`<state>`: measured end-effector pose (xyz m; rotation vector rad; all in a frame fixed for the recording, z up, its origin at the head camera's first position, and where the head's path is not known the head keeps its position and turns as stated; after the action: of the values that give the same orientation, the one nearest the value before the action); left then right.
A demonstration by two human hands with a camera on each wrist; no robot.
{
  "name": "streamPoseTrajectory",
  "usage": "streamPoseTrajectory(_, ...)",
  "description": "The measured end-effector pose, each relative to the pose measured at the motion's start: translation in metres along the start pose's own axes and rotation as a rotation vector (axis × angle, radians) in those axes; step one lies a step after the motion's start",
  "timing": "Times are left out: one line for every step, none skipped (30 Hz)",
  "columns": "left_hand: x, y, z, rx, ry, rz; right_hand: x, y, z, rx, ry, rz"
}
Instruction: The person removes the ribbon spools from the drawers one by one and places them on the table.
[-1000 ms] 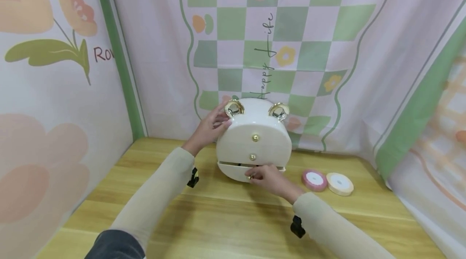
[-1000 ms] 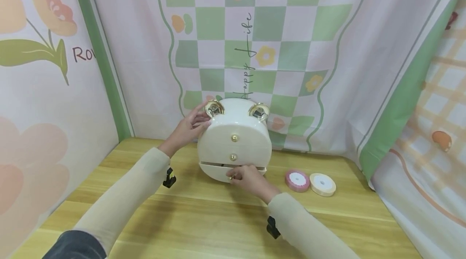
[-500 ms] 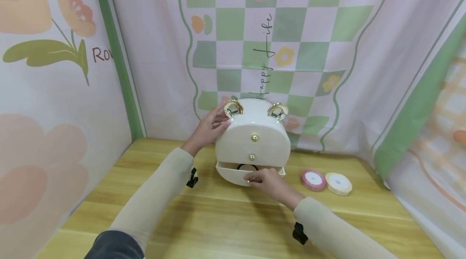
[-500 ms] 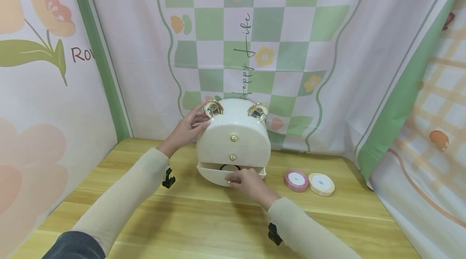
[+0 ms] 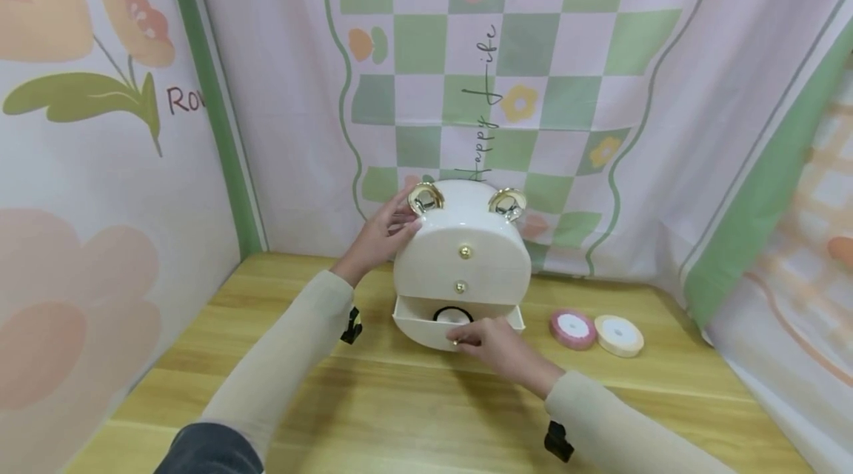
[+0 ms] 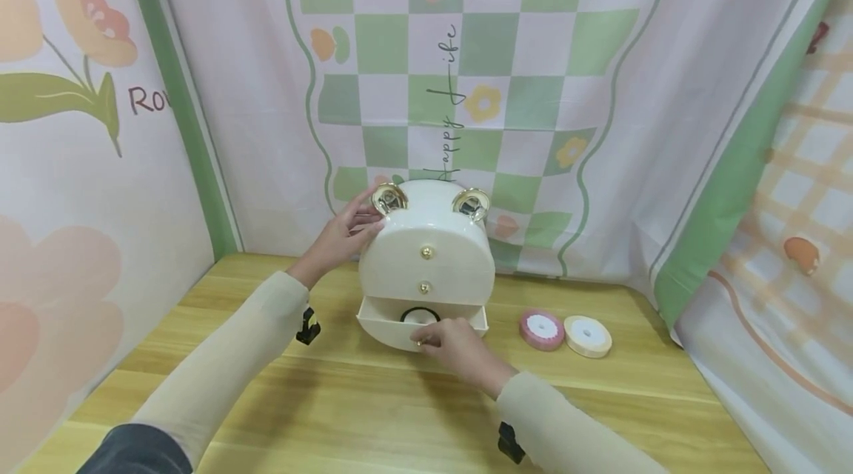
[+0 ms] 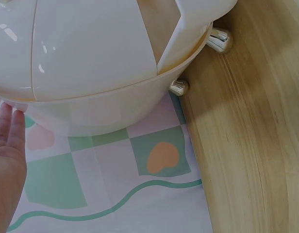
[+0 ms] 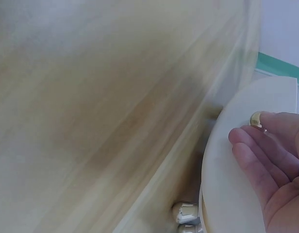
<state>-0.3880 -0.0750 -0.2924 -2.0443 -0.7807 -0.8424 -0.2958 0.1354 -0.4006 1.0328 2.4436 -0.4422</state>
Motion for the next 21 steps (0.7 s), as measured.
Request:
streamPoseTrajectory(0.005,0.002,0.0,-0.002,0.001,0.002,-0.001,0.001,0.0,-0.003,0.001,-0.004)
streamPoseTrajectory(0.005,0.002,0.0,-0.002,-0.002,-0.001,-0.002,0.002,0.001,-0.005,0.0,-0.011)
streamPoseTrajectory(0.005,0.002,-0.001,-0.001,-0.007,-0.005,-0.004,0.003,0.001,-0.005,0.004,-0.017)
streamPoseTrajectory(0.005,0.002,-0.001,0.0,-0.012,-0.011,-0.005,0.003,0.002,-0.004,0.009,-0.024)
streamPoseTrajectory(0.004,0.002,-0.001,0.001,-0.018,-0.014,-0.005,0.004,0.002,-0.004,0.009,-0.029)
streamPoseTrajectory(0.004,0.003,-0.001,0.005,-0.024,-0.017,-0.006,0.005,0.002,-0.002,0.014,-0.034)
streamPoseTrajectory(0.0,0.001,-0.001,0.009,-0.028,-0.02,-0.007,0.006,0.003,0.003,0.02,-0.04)
streamPoseTrajectory(-0.006,-0.001,-0.001,0.011,-0.031,-0.027,-0.008,0.007,0.003,0.007,0.02,-0.045)
streamPoseTrajectory(-0.006,-0.001,-0.001,0.01,-0.03,-0.028,-0.009,0.008,0.003,0.01,0.023,-0.046)
streamPoseTrajectory(-0.005,-0.001,-0.001,0.01,-0.03,-0.027,-0.01,0.009,0.003,0.012,0.026,-0.047)
streamPoseTrajectory(-0.005,-0.001,-0.001,0.009,-0.028,-0.025,-0.01,0.011,0.004,0.015,0.025,-0.046)
streamPoseTrajectory(-0.005,-0.001,-0.001,0.01,-0.028,-0.025,-0.011,0.012,0.004,0.018,0.026,-0.045)
streamPoseTrajectory(-0.004,-0.001,-0.001,0.01,-0.026,-0.022,-0.012,0.013,0.004,0.02,0.026,-0.043)
streamPoseTrajectory(-0.004,-0.001,-0.001,0.01,-0.025,-0.019,-0.012,0.014,0.005,0.022,0.026,-0.04)
streamPoseTrajectory(-0.004,-0.001,-0.001,0.01,-0.024,-0.017,-0.013,0.015,0.005,0.023,0.031,-0.038)
streamPoseTrajectory(-0.003,-0.001,-0.001,0.012,-0.024,-0.015,-0.013,0.016,0.005,0.023,0.034,-0.037)
streamPoseTrajectory(-0.003,-0.001,-0.001,0.015,-0.025,-0.015,-0.014,0.017,0.005,0.023,0.034,-0.036)
streamPoseTrajectory(-0.003,-0.001,-0.001,0.017,-0.026,-0.015,-0.015,0.018,0.005,0.024,0.042,-0.036)
streamPoseTrajectory(-0.003,-0.001,0.0,0.018,-0.027,-0.016,-0.016,0.019,0.005,0.023,0.048,-0.037)
streamPoseTrajectory(-0.002,-0.001,0.0,0.02,-0.028,-0.018,-0.016,0.019,0.004,0.019,0.052,-0.037)
streamPoseTrajectory(-0.002,0.0,0.0,0.02,-0.028,-0.02,-0.017,0.02,0.004,0.016,0.054,-0.037)
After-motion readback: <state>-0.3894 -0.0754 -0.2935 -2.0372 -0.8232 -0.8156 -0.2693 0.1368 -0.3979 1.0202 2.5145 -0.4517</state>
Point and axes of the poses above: each hand's wrist, its own y-axis away from the middle knuckle, its own z-axis out of the palm, x = y × z, the point moved 5 cm from there along -y, towards the middle knuckle, and after that the axes turned 11 degrees about -x, right-handed, at the moved point
